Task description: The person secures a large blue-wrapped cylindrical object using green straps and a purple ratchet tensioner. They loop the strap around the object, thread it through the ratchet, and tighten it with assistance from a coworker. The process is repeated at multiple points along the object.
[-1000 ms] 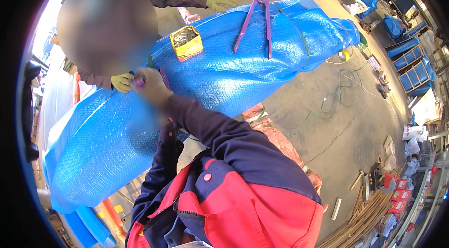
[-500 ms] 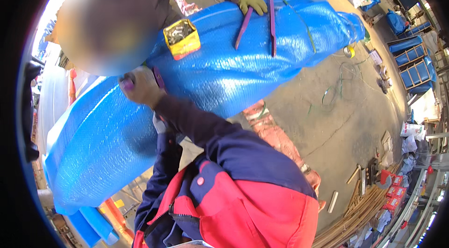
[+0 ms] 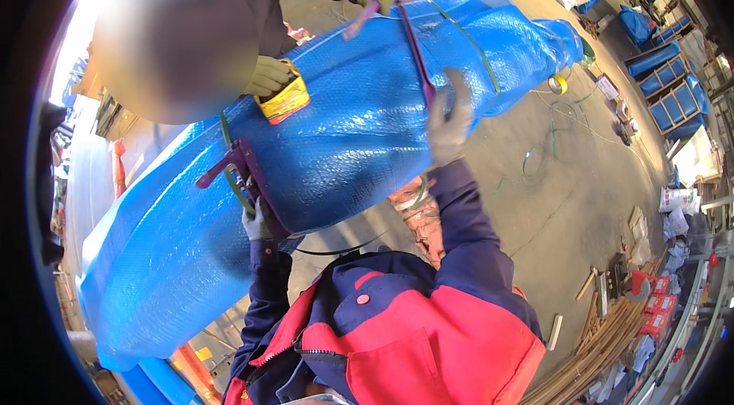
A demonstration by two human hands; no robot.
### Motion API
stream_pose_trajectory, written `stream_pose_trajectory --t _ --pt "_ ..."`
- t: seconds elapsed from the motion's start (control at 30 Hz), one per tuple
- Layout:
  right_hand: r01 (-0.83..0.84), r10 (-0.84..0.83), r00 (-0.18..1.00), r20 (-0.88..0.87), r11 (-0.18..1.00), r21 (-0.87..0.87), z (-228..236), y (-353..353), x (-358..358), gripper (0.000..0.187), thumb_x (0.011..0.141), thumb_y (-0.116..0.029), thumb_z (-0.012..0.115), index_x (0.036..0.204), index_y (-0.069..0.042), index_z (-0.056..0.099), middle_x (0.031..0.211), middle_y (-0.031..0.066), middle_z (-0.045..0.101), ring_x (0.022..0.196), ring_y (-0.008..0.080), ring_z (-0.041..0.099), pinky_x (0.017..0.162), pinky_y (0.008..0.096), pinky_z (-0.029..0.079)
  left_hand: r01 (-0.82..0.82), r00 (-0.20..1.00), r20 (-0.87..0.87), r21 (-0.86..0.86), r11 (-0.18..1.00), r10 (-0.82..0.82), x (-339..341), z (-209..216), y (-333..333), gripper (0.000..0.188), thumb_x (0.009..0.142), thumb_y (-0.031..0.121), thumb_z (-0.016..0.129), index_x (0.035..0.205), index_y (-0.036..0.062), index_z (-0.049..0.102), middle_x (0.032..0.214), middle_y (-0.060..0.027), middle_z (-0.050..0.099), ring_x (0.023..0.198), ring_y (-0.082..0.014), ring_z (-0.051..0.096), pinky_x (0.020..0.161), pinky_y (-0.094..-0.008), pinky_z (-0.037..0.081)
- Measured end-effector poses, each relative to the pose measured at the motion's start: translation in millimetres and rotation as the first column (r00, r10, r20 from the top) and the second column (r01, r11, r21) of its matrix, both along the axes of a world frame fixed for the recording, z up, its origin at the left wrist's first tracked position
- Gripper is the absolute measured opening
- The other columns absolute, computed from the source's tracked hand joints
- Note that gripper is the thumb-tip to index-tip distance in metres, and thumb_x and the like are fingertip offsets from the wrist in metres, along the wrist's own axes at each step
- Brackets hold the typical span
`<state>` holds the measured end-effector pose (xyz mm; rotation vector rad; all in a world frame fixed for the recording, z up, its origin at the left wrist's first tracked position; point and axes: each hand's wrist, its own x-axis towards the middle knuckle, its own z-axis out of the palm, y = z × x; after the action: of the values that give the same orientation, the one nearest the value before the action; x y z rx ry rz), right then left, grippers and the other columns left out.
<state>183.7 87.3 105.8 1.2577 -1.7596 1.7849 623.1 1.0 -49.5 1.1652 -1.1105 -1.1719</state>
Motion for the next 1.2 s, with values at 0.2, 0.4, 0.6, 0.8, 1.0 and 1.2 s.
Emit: stream_pose_trajectory --t 0.2,0.4,0.6,0.8,1.0,1.2 --pt "0.331 -0.234 0.942 -0.242 0.775 0.539 -77 -51 -170 0.055 0.093 -0.034 0.066 0.136 0.0 0.058 0.144 0.0287 0.053 0.132 0.0481 0.049 0.112 0.0535 0.039 -0.005 1.0 -0.009 0.209 0.978 0.007 2 22 9 0.02 0.102 0.016 0.064 0.115 0.0011 0.066 0.09 -0.0016 0.069 0.071 -0.0114 0.063 0.062 -0.0255 0.049" --pt "0.428 -0.259 0.891 -0.373 0.751 0.502 -148 -125 -161 0.08 0.096 -0.053 0.053 0.15 0.004 0.042 0.159 0.0271 0.036 0.151 0.0489 0.024 0.125 0.0585 0.012 0.088 0.996 0.011 0.173 0.981 -0.091 13 27 14 0.036 0.102 0.027 0.066 0.124 -0.0017 0.065 0.102 -0.0068 0.07 0.087 -0.0182 0.067 0.073 -0.0329 0.054" --pt "0.313 -0.23 0.95 -0.212 0.665 0.678 -111 -120 -159 0.076 0.094 -0.052 0.056 0.148 0.001 0.047 0.156 0.0266 0.041 0.15 0.0468 0.026 0.124 0.06 0.015 0.031 0.991 0.121 0.244 0.969 -0.062 17 32 9 0.042 0.101 0.033 0.066 0.129 0.0019 0.065 0.107 -0.0055 0.069 0.086 -0.0184 0.064 0.074 -0.0357 0.053" --pt "0.346 -0.52 0.739 0.427 0.838 0.421 -114 -5 -107 0.057 0.09 -0.047 0.071 0.118 0.003 0.067 0.124 0.0265 0.064 0.116 0.0422 0.063 0.099 0.0482 0.05 0.0 0.979 0.199 0.182 0.983 -0.037 17 25 -4 0.039 0.102 0.032 0.065 0.125 0.0016 0.067 0.106 -0.0041 0.069 0.087 -0.016 0.063 0.076 -0.0314 0.051" --pt "-0.225 -0.453 0.703 0.547 0.589 0.776 -150 15 -121 0.112 0.077 -0.092 0.049 0.127 0.007 0.067 0.128 0.0314 0.066 0.124 0.0443 0.062 0.107 0.0455 0.046 -0.052 0.987 0.161 0.241 0.969 0.013 19 18 -14 0.037 0.101 0.028 0.067 0.124 -0.0011 0.067 0.099 -0.0042 0.07 0.082 -0.0141 0.063 0.069 -0.0288 0.05" --pt "-0.329 -0.392 0.622 0.678 0.655 0.681 -166 2 -150 0.11 0.077 -0.081 0.066 0.133 0.013 0.06 0.136 0.0324 0.06 0.132 0.0408 0.058 0.109 0.0431 0.045 0.012 0.997 0.071 0.144 0.989 -0.023 16 8 -20 0.029 0.101 0.023 0.068 0.118 -0.0009 0.067 0.099 -0.0055 0.07 0.078 -0.0147 0.064 0.068 -0.0287 0.051"
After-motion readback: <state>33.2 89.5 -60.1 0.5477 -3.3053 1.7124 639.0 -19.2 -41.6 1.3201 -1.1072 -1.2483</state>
